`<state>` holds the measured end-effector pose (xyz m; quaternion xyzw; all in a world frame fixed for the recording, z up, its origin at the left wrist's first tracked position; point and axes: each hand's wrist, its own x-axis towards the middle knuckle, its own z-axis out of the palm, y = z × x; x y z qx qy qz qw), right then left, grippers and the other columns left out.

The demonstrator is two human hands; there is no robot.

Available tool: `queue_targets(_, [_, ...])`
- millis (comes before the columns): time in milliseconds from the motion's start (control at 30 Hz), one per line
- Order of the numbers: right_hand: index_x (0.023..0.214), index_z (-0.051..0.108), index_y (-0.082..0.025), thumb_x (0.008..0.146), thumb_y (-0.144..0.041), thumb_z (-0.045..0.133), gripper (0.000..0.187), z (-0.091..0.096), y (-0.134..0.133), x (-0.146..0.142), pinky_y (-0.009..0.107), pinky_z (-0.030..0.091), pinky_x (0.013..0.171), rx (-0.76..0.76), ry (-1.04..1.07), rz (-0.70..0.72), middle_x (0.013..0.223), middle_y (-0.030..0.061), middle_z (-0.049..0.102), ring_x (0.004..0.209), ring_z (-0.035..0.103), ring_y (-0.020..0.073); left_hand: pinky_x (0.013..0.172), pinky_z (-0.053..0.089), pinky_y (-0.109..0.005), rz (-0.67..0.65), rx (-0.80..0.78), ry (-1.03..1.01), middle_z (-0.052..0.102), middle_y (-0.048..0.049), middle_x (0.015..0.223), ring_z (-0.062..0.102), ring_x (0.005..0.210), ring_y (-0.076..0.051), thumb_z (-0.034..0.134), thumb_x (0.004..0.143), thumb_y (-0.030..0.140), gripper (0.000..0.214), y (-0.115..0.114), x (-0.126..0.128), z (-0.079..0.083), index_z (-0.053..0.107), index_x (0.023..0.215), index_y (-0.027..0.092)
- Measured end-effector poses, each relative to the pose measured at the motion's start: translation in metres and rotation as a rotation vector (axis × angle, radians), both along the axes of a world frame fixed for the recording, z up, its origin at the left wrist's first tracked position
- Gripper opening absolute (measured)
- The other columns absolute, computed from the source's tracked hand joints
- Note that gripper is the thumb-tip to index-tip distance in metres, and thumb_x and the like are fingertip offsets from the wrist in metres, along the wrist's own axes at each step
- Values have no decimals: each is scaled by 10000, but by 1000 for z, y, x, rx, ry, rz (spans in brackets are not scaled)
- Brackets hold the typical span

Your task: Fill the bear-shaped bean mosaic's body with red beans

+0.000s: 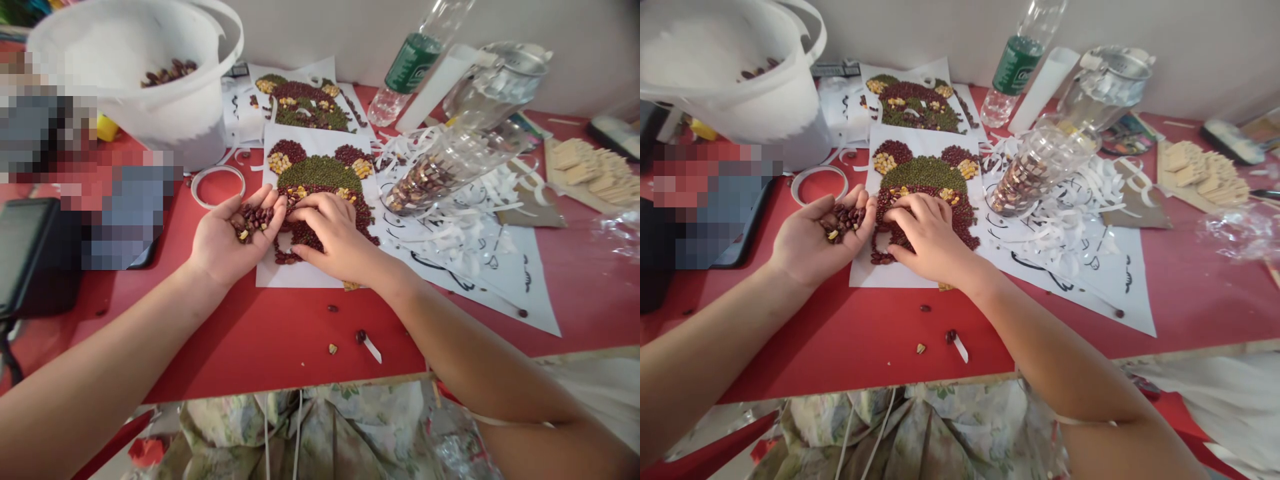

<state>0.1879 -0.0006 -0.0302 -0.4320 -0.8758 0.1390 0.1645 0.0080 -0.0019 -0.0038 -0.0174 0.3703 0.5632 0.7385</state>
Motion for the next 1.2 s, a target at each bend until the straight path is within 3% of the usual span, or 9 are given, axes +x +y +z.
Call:
queue_targets(267, [1338, 530, -214, 906, -344, 612, 459, -1, -2, -2, 627, 88, 1228, -47, -90, 8, 1499, 129, 453, 1519, 213, 342, 809, 628, -252, -18, 29, -16, 759, -59, 811, 764, 803, -151, 297, 1014, 239, 423, 1, -2, -4, 526, 1342, 103])
queue_targets(400, [1458, 424, -208, 893, -348, 625, 616, 0, -1, -4, 669, 41, 1224, -104, -108, -40, 1566, 135, 375, 1551, 124, 352, 797, 631, -251, -20, 27, -7, 758, -66, 804, 766, 795, -153, 284, 1018, 249, 420, 1, -2, -4, 538, 1319, 102])
queue_targets(767, [1490, 364, -280, 912, -337, 577, 619, -2, 3, 3, 675, 88, 1213, -57, -21, -37, 1579, 103, 354, 1554, 114, 352, 781, 636, -258, -25, 23, -12, 763, -59, 812, 768, 780, -155, 307, 1026, 251, 400, -1, 0, 0, 527, 1320, 92])
queue_targets(900, [1411, 472, -241, 885, -287, 612, 546, -2, 1, 1, 657, 123, 1216, 9, 25, -24, 1506, 116, 453, 1511, 244, 352, 785, 632, -255, -39, 9, -21, 760, -65, 806, 765, 768, -152, 291, 1033, 257, 418, -3, 3, 3, 519, 1338, 85])
queue_targets(1033, [1198, 623, -241, 941, -245, 486, 291, 9, -3, 2, 524, 415, 1074, 167, 287, -88, 1201, 104, 620, 1229, 545, 281, 870, 608, -265, -13, -14, 9, 754, -58, 816, 756, 787, -146, 312, 1016, 250, 438, -7, 9, 7, 516, 1375, 103])
queue_targets(1133, [1079, 665, -252, 972, -237, 430, 259, 17, -9, 1, 460, 487, 914, 250, 381, -102, 1018, 78, 625, 1022, 600, 240, 879, 602, -283, -59, -42, 23, 764, -66, 827, 752, 796, -155, 314, 1017, 265, 453, -12, 13, 10, 525, 1386, 108])
queue_targets(1200, [1005, 683, -236, 979, -232, 444, 240, 19, -12, 0, 405, 495, 835, 288, 378, -13, 944, 65, 620, 917, 598, 205, 799, 609, -259, -114, -48, 12, 771, -61, 818, 747, 763, -150, 289, 1025, 272, 457, -16, 15, 10, 549, 1369, 122])
